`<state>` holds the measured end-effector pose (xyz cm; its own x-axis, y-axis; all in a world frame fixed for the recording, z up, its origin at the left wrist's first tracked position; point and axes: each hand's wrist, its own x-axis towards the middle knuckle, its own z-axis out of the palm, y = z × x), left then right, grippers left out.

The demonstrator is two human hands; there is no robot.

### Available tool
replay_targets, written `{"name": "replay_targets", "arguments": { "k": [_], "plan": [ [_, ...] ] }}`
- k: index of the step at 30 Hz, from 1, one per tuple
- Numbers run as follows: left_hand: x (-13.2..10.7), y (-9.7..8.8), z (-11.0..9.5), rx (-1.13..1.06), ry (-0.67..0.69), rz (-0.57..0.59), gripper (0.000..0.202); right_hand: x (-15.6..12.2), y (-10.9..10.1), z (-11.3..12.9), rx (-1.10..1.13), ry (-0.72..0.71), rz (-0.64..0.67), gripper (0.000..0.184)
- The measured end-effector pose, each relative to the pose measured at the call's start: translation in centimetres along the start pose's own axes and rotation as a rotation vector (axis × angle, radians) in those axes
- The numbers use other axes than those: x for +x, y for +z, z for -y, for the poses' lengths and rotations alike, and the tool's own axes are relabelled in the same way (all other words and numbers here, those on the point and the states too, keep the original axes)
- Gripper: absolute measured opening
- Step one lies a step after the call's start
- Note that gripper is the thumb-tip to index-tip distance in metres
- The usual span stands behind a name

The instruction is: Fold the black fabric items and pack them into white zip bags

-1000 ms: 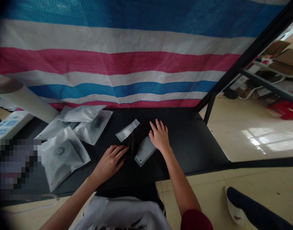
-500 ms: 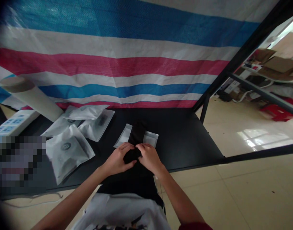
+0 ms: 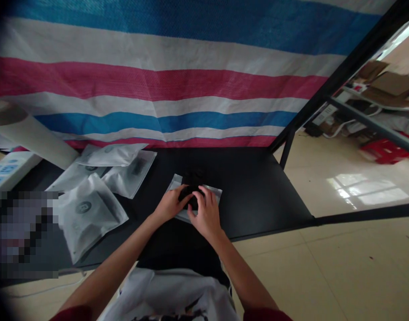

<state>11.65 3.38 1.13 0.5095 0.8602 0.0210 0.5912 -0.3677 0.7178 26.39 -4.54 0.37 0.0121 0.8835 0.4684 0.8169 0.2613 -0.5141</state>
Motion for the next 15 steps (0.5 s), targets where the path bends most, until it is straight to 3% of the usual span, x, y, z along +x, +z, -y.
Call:
{"name": "replay_targets", "arguments": {
  "k": [3,7,12,15],
  "plan": [
    [1.1,-0.2,0.3,-0.012,-0.044,0.012,0.03,-0.3,0.0,0.1,-0.078,-0.154,0.116,0.043],
    [0.9,-0.9,0.7,-0.112,-0.042,-0.013,0.042,0.8,-0.2,-0.7,-0.142,-0.138,0.238,0.045],
    [-2.9,-2.7,-1.6,0.049,0.074,-0.36,0.046,4.3,-1.1,-1.5,-0.245,-0.089,0.413,0.031],
    [-5.7,-2.6,-3.6,0.043,0.087,-0.255,0.036,6.7,-1.3,-2.0,-0.219,0.028,0.472,0.023]
  ]
}}
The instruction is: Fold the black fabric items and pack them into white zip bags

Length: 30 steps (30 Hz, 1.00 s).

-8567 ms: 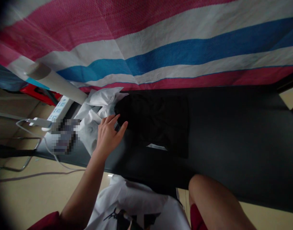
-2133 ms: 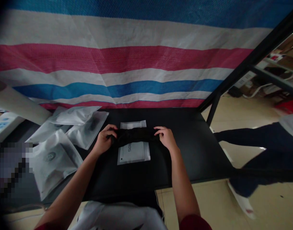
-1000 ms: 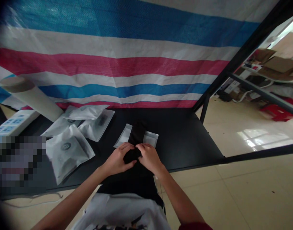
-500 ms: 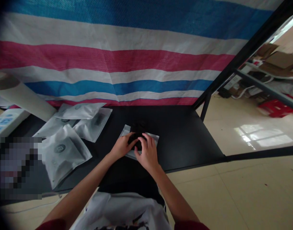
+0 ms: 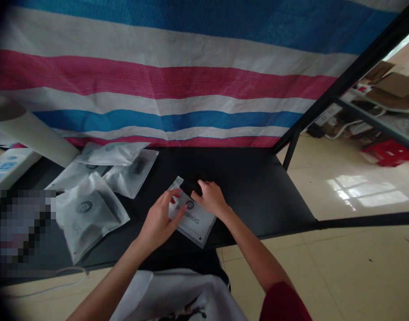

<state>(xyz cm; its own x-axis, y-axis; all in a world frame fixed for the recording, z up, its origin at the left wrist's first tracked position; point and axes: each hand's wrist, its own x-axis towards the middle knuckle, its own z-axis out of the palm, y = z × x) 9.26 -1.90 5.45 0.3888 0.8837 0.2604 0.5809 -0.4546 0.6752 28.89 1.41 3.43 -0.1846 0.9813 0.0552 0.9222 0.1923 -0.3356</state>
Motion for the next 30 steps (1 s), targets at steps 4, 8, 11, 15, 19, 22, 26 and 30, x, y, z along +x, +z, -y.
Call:
{"name": "replay_targets", "arguments": {
  "k": [4,8,11,15,19,22,26,30],
  "plan": [
    [-2.9,1.4,-1.8,0.023,0.061,0.236,0.033,2.5,0.0,-1.7,0.025,0.018,0.013,0.027],
    [-4.9,3.1,-1.6,0.138,0.13,0.342,0.052,4.1,0.3,-4.0,0.166,0.18,0.047,0.03],
    [-5.5,3.2,-0.3,0.213,0.177,0.365,0.059,4.8,0.1,-5.6,0.409,0.293,0.137,0.07],
    [-5.0,1.8,2.0,0.301,0.188,0.307,0.053,5.1,-0.2,-6.8,0.621,0.318,0.278,0.064],
    [-3.8,0.2,3.7,0.428,0.115,0.179,0.047,4.5,0.1,-6.9,0.667,0.225,0.41,0.026],
    [-3.2,0.2,3.9,0.489,0.057,0.081,0.053,3.9,0.4,-6.4,0.598,0.122,0.36,0.02],
    [-2.7,1.6,3.4,0.456,0.037,0.054,0.053,3.6,0.5,-5.9,0.596,-0.048,0.175,0.032],
    [-1.3,3.1,3.4,0.414,0.012,0.083,0.052,4.4,0.4,-5.7,0.907,-0.072,0.121,0.05]
  ]
}}
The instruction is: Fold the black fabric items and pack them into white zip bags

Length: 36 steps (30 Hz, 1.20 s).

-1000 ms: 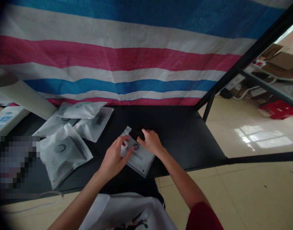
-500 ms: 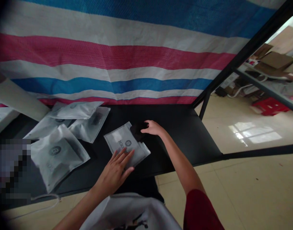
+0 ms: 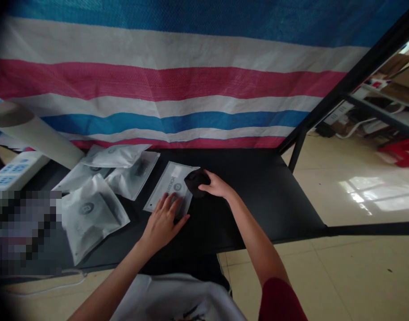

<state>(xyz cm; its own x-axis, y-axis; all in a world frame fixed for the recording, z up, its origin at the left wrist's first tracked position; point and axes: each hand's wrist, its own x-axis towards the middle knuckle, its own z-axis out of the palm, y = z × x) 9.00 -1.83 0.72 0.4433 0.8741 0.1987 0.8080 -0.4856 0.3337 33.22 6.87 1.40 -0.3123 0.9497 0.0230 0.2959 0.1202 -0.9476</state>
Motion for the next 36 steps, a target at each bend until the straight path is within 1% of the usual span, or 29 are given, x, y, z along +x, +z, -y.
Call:
{"name": "replay_targets", "arguments": {
  "k": [2,5,6,8,10,12,14,16,18,20,22,24,26,27,29,32,34,36],
  "plan": [
    [1.5,0.2,0.1,0.027,-0.021,0.009,0.051,0.8,0.0,-0.1,0.162,0.025,-0.105,0.05],
    [4.3,-0.1,0.5,0.065,-0.021,0.031,0.038,1.6,0.2,-0.5,0.406,0.166,-0.309,0.044],
    [5.2,-0.3,0.6,0.072,-0.021,0.041,0.031,1.7,0.3,-0.8,0.476,0.225,-0.347,0.042],
    [6.7,-0.5,0.8,0.081,-0.034,0.058,0.018,1.6,0.6,-1.1,0.55,0.314,-0.355,0.039],
    [7.7,-0.5,1.0,0.08,-0.05,0.044,0.01,1.2,0.7,-1.3,0.543,0.354,-0.302,0.039],
    [8.0,-0.3,1.4,0.048,-0.062,-0.005,0.009,0.6,0.9,-1.2,0.494,0.351,-0.215,0.041],
    [7.8,-0.1,1.9,-0.032,-0.081,-0.059,0.011,0.2,1.0,-0.8,0.423,0.3,-0.099,0.044],
    [7.4,0.0,2.4,-0.14,-0.112,-0.099,0.01,0.0,1.2,-0.3,0.355,0.217,0.029,0.046],
    [7.1,-0.1,2.8,-0.232,-0.152,-0.146,0.009,-0.1,1.4,0.2,0.318,0.138,0.119,0.048],
    [7.0,-0.3,3.0,-0.296,-0.192,-0.218,0.011,-0.1,1.8,0.6,0.294,0.066,0.161,0.05],
    [7.0,-0.3,3.0,-0.351,-0.197,-0.284,0.015,-0.1,2.2,0.8,0.235,-0.005,0.175,0.052],
    [7.0,-0.4,2.8,-0.415,-0.144,-0.319,0.017,0.0,2.8,1.0,0.142,-0.066,0.185,0.053],
    [7.0,-0.4,2.5,-0.473,-0.059,-0.324,0.016,0.2,3.3,1.0,0.069,-0.077,0.179,0.052],
    [6.9,-0.4,2.4,-0.495,-0.021,-0.326,0.016,0.3,3.5,0.9,0.061,-0.049,0.166,0.048],
    [6.8,-0.5,2.2,-0.519,0.021,-0.33,0.015,0.4,3.7,0.6,0.099,0.07,0.103,0.037],
    [6.7,-0.8,1.9,-0.526,-0.002,-0.328,0.017,0.7,3.9,-0.1,0.263,0.275,-0.085,0.024],
    [6.7,-0.9,1.7,-0.539,-0.039,-0.3,0.02,1.0,4.1,-0.6,0.424,0.374,-0.234,0.026],
    [6.6,-0.8,1.3,-0.558,-0.045,-0.247,0.022,1.3,4.6,-0.8,0.575,0.393,-0.398,0.034]
  ]
}}
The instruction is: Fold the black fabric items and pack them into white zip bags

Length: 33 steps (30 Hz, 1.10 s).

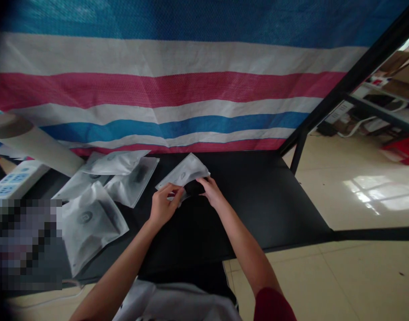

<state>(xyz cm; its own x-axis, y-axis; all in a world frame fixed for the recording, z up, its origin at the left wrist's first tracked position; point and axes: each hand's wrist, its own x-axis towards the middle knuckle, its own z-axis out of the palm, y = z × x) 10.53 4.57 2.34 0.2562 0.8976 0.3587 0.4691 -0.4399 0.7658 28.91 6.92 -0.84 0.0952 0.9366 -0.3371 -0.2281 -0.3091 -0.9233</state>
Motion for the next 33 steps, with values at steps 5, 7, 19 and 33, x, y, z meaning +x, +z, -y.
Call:
{"name": "replay_targets", "arguments": {
  "k": [5,7,19,33],
  "plan": [
    [-0.6,1.1,-0.4,0.018,0.107,0.118,0.02,0.2,1.3,-0.8,0.1,-0.124,-0.032,0.04],
    [-0.6,1.1,-0.3,0.072,0.141,0.086,0.016,0.1,1.4,-1.0,0.028,-0.125,0.072,0.038],
    [0.5,-0.1,2.5,0.313,0.122,0.196,0.052,0.9,-0.2,-1.7,-0.256,-0.273,0.023,0.035],
    [-0.2,1.7,1.8,0.229,0.277,0.064,0.017,-0.2,0.1,-0.8,-0.436,-0.403,0.155,0.018]
  ]
}}
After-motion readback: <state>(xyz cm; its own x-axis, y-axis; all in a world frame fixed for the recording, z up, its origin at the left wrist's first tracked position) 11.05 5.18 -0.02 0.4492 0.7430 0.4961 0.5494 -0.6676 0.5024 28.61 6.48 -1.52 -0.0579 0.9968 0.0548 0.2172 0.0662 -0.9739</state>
